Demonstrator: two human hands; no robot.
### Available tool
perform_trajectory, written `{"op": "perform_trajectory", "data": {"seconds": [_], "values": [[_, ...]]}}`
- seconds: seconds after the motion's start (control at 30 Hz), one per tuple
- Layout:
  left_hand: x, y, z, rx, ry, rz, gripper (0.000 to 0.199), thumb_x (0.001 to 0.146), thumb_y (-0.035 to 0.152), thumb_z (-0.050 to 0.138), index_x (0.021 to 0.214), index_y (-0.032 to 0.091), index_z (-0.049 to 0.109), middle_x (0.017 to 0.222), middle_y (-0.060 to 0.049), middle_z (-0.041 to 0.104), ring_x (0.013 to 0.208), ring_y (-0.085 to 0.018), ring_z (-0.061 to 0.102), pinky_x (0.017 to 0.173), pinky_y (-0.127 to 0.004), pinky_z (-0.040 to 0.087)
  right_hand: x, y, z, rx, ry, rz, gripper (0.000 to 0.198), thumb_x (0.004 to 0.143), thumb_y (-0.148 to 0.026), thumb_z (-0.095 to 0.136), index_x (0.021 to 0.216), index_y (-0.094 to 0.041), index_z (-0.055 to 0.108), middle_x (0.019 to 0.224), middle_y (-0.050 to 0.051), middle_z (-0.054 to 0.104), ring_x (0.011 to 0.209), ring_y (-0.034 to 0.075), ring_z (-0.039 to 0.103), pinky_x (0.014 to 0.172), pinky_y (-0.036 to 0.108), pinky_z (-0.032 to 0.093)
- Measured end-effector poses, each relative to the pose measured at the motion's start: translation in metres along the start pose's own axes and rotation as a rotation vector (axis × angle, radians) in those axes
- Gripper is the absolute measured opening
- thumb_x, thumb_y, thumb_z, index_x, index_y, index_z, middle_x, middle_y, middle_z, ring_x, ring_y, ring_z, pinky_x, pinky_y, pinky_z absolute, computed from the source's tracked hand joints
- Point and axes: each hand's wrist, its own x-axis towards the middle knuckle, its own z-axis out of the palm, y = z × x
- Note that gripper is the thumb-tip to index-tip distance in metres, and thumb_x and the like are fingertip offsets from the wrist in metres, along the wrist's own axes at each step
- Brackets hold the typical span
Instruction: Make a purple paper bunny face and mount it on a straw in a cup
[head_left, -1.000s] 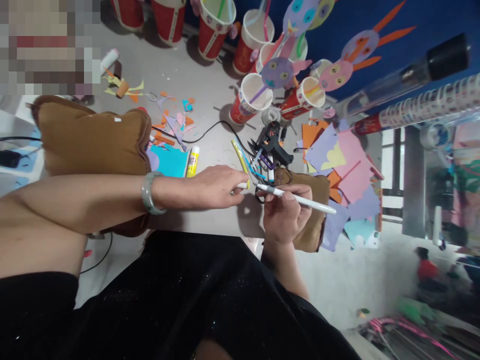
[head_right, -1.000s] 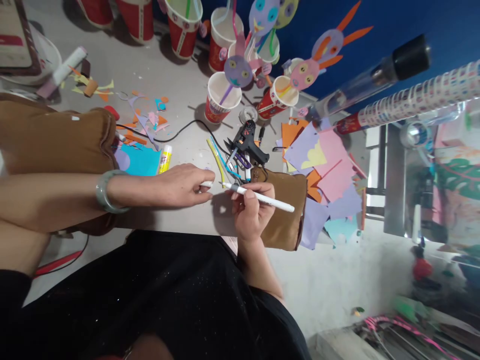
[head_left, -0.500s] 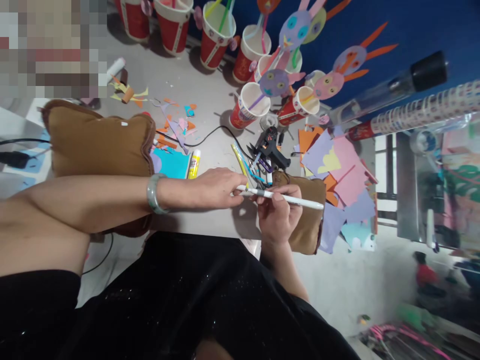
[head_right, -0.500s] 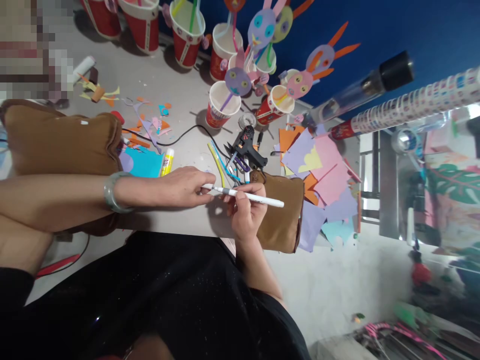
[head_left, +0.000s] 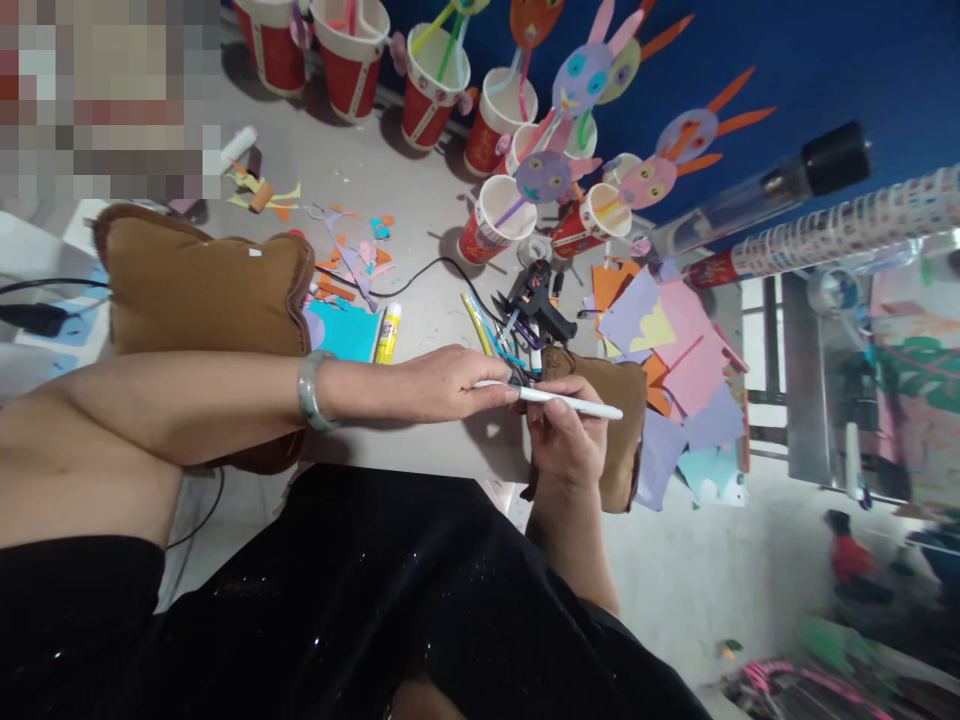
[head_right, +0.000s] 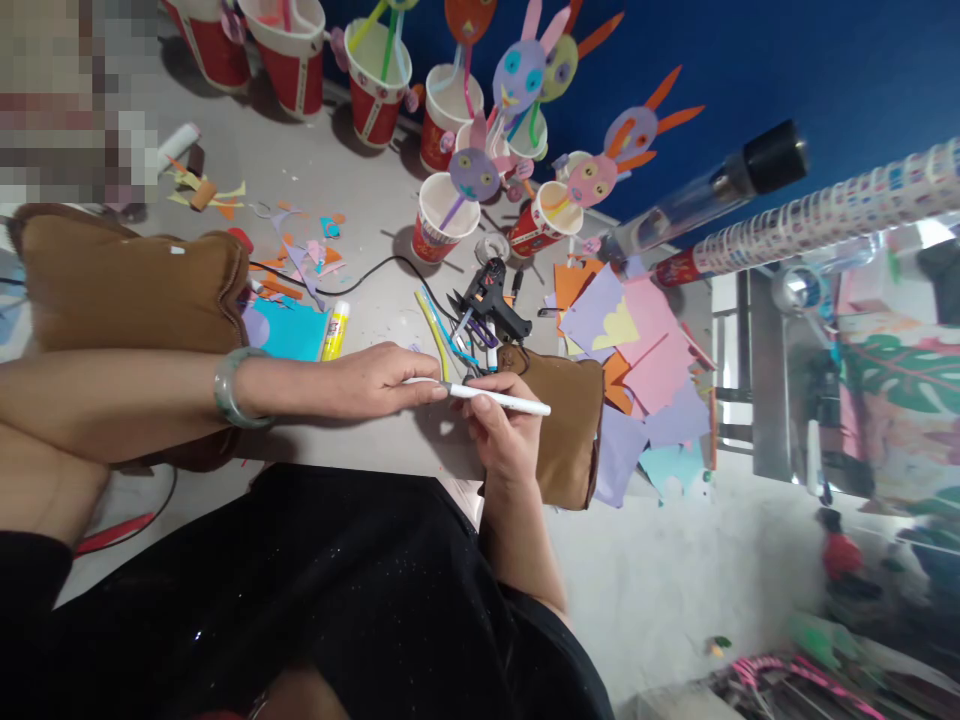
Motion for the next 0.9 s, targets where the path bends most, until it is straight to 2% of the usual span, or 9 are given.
{"op": "perform_trajectory", "data": {"seconds": [0.07,0.2,0.33,0.47,0.57,0.7,0.9], "values": [[0.001,-0.001,0.0,0.007,-0.004,0.021,0.031,0.1,0.037,0.052,0.075,0.02,0.054,0.064,0.005,0.048,0.061,-0.01,0.045,0.061,-0.026,0.031,0.002,-0.004,-0.013,-0.003,-0.031,-0.029,0.036,0.078,-0.056,0.081,0.087,-0.024,0.067,0.056,-0.006,0.058,0.044,0.012,0.054,0.035,0.022,0.029],[0.0,-0.002,0.001,0.053,0.013,0.067,0.03,0.098,0.036,0.053,0.073,0.019,0.057,0.061,0.006,0.047,0.058,-0.01,0.043,0.059,-0.026,0.028,0.003,-0.012,-0.038,-0.096,-0.003,-0.101,0.028,0.087,-0.052,0.074,0.085,-0.025,0.066,0.06,-0.005,0.057,0.044,0.011,0.049,0.039,0.024,0.034],[-0.003,-0.003,0.003,0.104,0.011,0.122,0.032,0.096,0.035,0.056,0.07,0.019,0.06,0.058,0.005,0.048,0.055,-0.01,0.041,0.058,-0.027,0.026,-0.007,-0.025,-0.051,-0.264,-0.048,-0.067,0.021,0.087,-0.042,0.077,0.081,-0.023,0.07,0.064,-0.003,0.062,0.049,0.01,0.049,0.043,0.024,0.034],[-0.004,-0.005,0.005,0.095,-0.004,0.149,0.035,0.098,0.041,0.056,0.074,0.018,0.067,0.059,0.003,0.055,0.055,-0.01,0.044,0.058,-0.026,0.028,-0.016,-0.038,-0.051,-0.449,-0.213,-0.023,0.018,0.088,-0.038,0.079,0.084,-0.021,0.075,0.062,-0.002,0.062,0.052,0.009,0.051,0.048,0.023,0.037],[-0.006,-0.003,0.004,0.024,-0.044,0.171,0.04,0.102,0.044,0.05,0.082,0.017,0.071,0.064,0.002,0.061,0.058,-0.01,0.047,0.06,-0.025,0.032,-0.017,-0.045,-0.046,-0.464,-0.356,-0.03,0.018,0.09,-0.038,0.077,0.087,-0.021,0.074,0.056,-0.005,0.058,0.047,0.009,0.048,0.044,0.023,0.038],[-0.01,0.005,0.004,-0.041,-0.132,0.196,0.044,0.104,0.048,0.045,0.085,0.015,0.069,0.069,0.0,0.063,0.062,-0.01,0.05,0.063,-0.024,0.035,-0.019,-0.053,-0.04,-0.492,-0.454,-0.046,0.013,0.094,-0.034,0.073,0.089,-0.022,0.074,0.057,-0.004,0.06,0.044,0.01,0.053,0.041,0.022,0.041],[-0.017,0.013,0.009,-0.09,-0.219,0.19,0.042,0.104,0.048,0.043,0.08,0.018,0.061,0.064,0.004,0.05,0.059,-0.009,0.045,0.061,-0.024,0.033,-0.024,-0.056,-0.033,-0.483,-0.578,-0.045,0.008,0.096,-0.03,0.07,0.093,-0.022,0.071,0.059,-0.004,0.064,0.046,0.012,0.06,0.044,0.023,0.045]]}}
